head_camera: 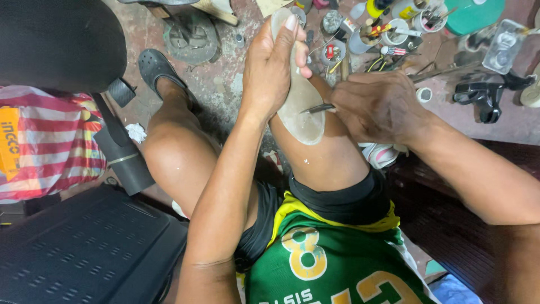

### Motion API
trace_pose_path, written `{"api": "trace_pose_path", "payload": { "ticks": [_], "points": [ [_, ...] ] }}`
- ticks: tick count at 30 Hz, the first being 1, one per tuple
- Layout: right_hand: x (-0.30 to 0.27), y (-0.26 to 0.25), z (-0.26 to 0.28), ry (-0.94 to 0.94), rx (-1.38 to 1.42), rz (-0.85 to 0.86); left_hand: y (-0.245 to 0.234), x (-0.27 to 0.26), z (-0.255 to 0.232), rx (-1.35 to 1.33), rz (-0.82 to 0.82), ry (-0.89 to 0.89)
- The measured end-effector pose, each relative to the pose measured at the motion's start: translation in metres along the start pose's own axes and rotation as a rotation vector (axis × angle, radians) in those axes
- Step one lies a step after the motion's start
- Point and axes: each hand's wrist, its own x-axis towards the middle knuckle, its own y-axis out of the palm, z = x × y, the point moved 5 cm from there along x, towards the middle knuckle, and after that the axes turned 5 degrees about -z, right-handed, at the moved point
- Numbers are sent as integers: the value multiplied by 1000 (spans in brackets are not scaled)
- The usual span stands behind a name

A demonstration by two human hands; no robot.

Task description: The person applies a white substance to a shoe sole using a small bottle and then uses a metal tool to scrape and smooth the surface. The person works on the sole while sitting on the floor in a cluttered workshop.

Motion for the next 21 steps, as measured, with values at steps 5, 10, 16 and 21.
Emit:
{"api": "trace_pose_path", "payload": {
  "ticks": [5,10,16,21],
  "points": [
    [-6,-3,5,-40,-18,-14,0,-1,2,-12,26,-1],
    [-9,-8,11,-49,-16,-52,0,1,1,-58,19,-16],
    [-17,-8,11,-65,48,-60,-2,-3,-2,-9,33,-15],
    [-2,-5,-6,40,-39,-5,1,-7,-6,-8,85,-9]
  ]
}}
